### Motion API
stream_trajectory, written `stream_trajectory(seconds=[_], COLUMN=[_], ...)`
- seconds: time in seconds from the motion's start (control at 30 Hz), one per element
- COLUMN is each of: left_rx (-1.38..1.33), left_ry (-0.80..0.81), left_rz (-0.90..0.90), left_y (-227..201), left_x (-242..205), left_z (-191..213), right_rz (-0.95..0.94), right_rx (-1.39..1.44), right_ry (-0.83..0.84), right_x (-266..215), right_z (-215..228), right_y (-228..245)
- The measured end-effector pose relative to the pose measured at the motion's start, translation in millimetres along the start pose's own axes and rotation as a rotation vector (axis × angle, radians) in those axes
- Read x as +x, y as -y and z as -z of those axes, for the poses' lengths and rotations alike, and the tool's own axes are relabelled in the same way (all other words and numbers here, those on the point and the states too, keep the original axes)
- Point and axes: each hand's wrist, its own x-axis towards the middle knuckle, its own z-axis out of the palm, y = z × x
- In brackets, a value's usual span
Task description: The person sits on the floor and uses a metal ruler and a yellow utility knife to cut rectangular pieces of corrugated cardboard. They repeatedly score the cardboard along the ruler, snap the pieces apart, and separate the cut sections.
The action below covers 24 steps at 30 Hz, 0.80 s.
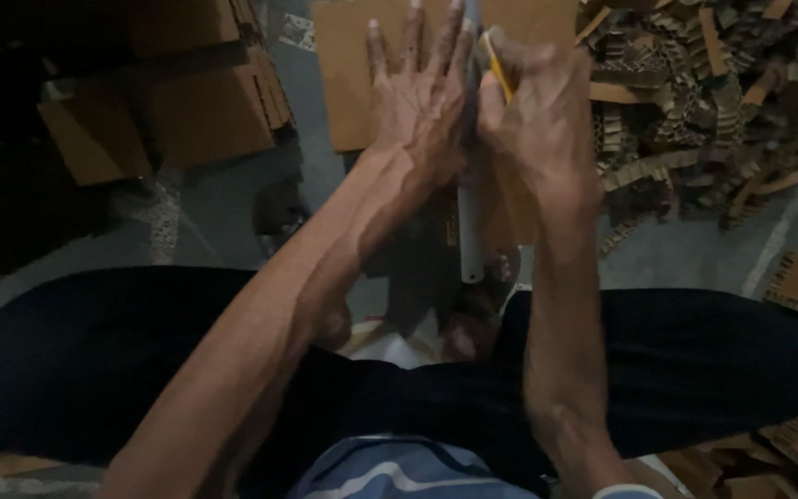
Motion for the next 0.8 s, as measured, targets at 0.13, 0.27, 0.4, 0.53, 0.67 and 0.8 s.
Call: stream_trajectory(seconds=[0.13,0.27,0.4,0.53,0.67,0.8], left_rx=[-0.007,0.006,0.005,0.026,0.029,0.053], left_ry=[0.186,0.142,0.159,0.111,0.141,0.071], left_rz=[0.032,0.022,0.025,0.029,0.022,0.003], left_y=[-2.6,-2.6,-3.0,-1.3,-0.9,1.2], left_x=[1.2,-1.4,-2.6,-0.2,0.1,5.7], left_z=[10.9,19.6,17.8,11.7,2.9,-1.3], right_rz=[-0.378,-0.17,-0.457,-0.453,-0.635,-0.484], right_rx=[-0.028,0.188,0.043,0.106,0.101,0.095], right_ry=[0.238,0.071,0.206,0.14,0.172,0.104], right_x=[-25.3,-68.0,-116.7,-157.1,-187.8,-209.7], right_z=[13.7,30.8,38.0,41.7,41.8,50.1], right_y=[22.7,46.2,68.7,84.3,91.1,91.4])
